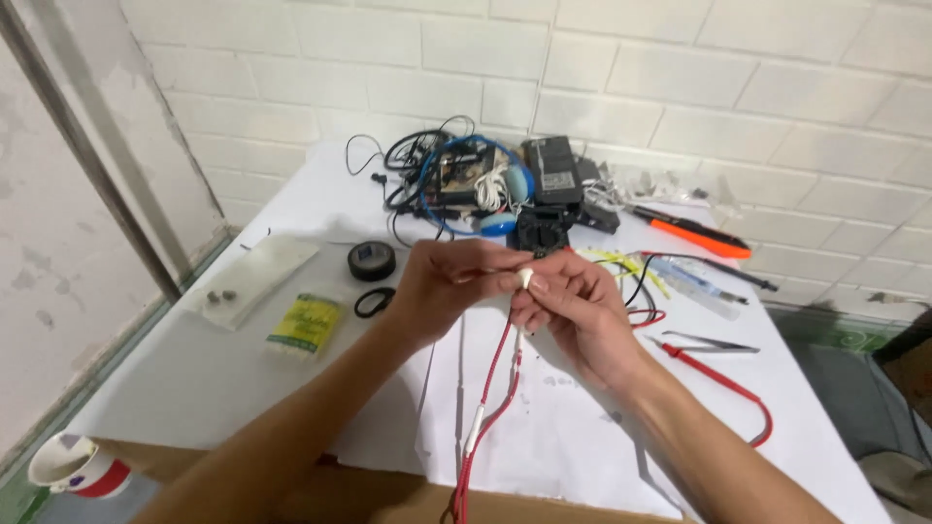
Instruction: Cleaning and inspecting small electronic wires and a connector on a makeshift workbench.
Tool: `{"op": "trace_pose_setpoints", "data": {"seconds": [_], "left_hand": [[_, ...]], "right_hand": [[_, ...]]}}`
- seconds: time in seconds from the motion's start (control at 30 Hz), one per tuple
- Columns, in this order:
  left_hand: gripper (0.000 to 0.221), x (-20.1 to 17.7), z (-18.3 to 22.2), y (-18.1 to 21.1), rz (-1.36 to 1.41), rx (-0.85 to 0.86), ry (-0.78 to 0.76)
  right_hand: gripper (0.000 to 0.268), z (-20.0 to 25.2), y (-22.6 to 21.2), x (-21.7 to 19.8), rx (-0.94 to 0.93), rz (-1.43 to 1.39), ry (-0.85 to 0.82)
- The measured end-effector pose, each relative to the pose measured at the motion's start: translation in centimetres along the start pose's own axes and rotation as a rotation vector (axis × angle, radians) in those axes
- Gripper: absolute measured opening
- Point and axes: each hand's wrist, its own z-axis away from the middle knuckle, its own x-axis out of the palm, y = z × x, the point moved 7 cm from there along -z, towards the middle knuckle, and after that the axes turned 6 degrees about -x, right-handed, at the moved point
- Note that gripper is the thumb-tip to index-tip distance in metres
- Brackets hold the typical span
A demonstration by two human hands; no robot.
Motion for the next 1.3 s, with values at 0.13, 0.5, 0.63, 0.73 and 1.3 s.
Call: {"op": "trace_pose_setpoints", "data": {"seconds": [0.13,0.5,0.63,0.73,1.3], "left_hand": [[0.023,0.0,0.1,-0.2,-0.155,0.027,0.072],[0.008,3.0,0.6,2.2,-0.064,0.017,0.158],[0.014,2.0,0.7,1.5,-0.086,0.041,0.183],[0.017,1.8,0.6,2.2,-0.225,0.077,0.237],[0.023,1.0,0.1,-1.5,0.033,-0.193,0.159]], "right_hand": [[0.02,-0.1,0.5,-0.8,0.016,0.019,0.066],[0.011,0.1,0.2,-0.5,0.037,0.024,0.094],[0.012,0.3,-0.9,0.7,-0.026,0.037,0.126],[0.011,0.2,-1.9,1.9,-0.042,0.14,0.164],[0.023,2.1,-7.1,4.4,-0.776,1.038,0.203]]}}
